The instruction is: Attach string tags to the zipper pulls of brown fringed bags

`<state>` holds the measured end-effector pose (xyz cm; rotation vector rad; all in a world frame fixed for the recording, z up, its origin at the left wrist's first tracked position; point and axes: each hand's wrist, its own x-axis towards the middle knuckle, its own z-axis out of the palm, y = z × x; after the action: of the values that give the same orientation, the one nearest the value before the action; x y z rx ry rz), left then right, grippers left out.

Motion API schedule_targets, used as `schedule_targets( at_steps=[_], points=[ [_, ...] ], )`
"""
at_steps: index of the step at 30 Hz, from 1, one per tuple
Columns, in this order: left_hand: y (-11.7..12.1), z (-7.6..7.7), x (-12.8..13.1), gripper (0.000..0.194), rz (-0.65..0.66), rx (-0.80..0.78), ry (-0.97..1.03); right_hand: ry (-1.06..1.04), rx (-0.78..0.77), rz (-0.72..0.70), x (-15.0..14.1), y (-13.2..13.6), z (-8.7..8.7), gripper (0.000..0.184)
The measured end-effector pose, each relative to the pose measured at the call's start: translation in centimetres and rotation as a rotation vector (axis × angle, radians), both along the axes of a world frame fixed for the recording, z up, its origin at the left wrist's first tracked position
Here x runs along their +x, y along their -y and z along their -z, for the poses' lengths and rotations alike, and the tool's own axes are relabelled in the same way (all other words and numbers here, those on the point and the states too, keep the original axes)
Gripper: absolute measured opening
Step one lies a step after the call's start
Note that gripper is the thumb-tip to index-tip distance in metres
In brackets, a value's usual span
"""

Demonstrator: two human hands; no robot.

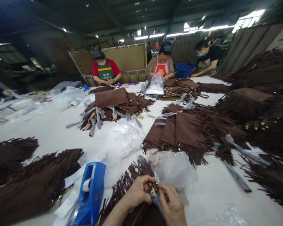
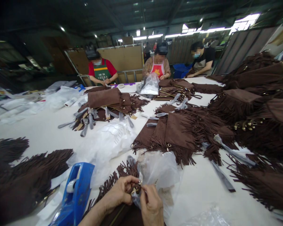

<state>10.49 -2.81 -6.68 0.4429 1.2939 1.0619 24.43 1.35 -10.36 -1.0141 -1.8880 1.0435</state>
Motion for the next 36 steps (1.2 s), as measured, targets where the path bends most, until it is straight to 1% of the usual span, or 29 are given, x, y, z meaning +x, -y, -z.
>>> schedule_targets(
  at_steps=[3,7,9,11,13,16,19,22,24,25,27,29,31,34,36],
  points=[
    [0.0,-0.1,0.1,0.051,0.016,-0.002,-0.01,0.007,-0.046,-0.007,0.2,-0.3,-0.2,0.018],
    [-0.1,-0.8,0.0,0.05,0.057,0.007,-0.071,0.017,-0.119,-0.061,0.4,-0.7,-0.1,0.018],
    [-0.2,-1.2,-0.1,0.046,0.096,0.016,-0.114,0.007,-0.128,-0.058,0.5,-0.7,0.2,0.019],
    [-0.4,-1.5,-0.2,0.037,0.138,0.005,-0.163,0.001,-0.115,-0.061,0.5,-0.7,0.3,0.019],
    [-0.9,-1.5,-0.2,0.026,0.169,0.005,-0.277,-0.007,-0.099,-0.075,0.5,-0.6,0.3,0.017],
    [-1.8,-1.1,0.2,0.026,0.155,0.027,-0.552,-0.051,-0.095,-0.029,0.2,-0.2,-0.2,0.017],
    [-2.8,-0.8,1.0,0.022,0.147,-0.008,-0.78,-0.083,-0.069,0.027,-0.1,-0.1,-0.5,0.02],
    [-3.2,-0.8,1.7,0.015,0.187,0.01,-0.952,-0.075,-0.002,-0.015,0.0,-0.3,-0.1,0.021],
    [-3.1,-0.6,2.0,0.016,0.161,0.018,-1.009,-0.053,0.001,-0.045,0.3,-0.5,0.5,0.021],
    [-2.9,-0.3,2.0,0.017,0.116,0.012,-1.003,-0.037,-0.021,-0.05,0.6,-0.7,0.7,0.022],
    [-2.5,0.4,2.0,0.02,-0.012,0.009,-0.911,0.004,-0.094,-0.061,1.0,-0.8,1.1,0.024],
    [-2.1,1.1,1.7,0.023,-0.161,0.028,-0.738,0.042,-0.167,-0.084,1.4,-0.9,1.1,0.025],
    [-1.8,1.6,1.5,0.025,-0.299,0.032,-0.51,0.057,-0.219,-0.108,1.7,-1.0,0.9,0.027],
    [-1.9,1.4,1.3,0.03,-0.479,0.031,-0.157,0.058,-0.236,-0.118,1.7,-1.1,0.6,0.03],
    [-2.0,1.1,1.3,0.033,-0.53,0.055,-0.031,0.077,-0.21,-0.113,1.6,-1.2,0.4,0.028]
  ],
)
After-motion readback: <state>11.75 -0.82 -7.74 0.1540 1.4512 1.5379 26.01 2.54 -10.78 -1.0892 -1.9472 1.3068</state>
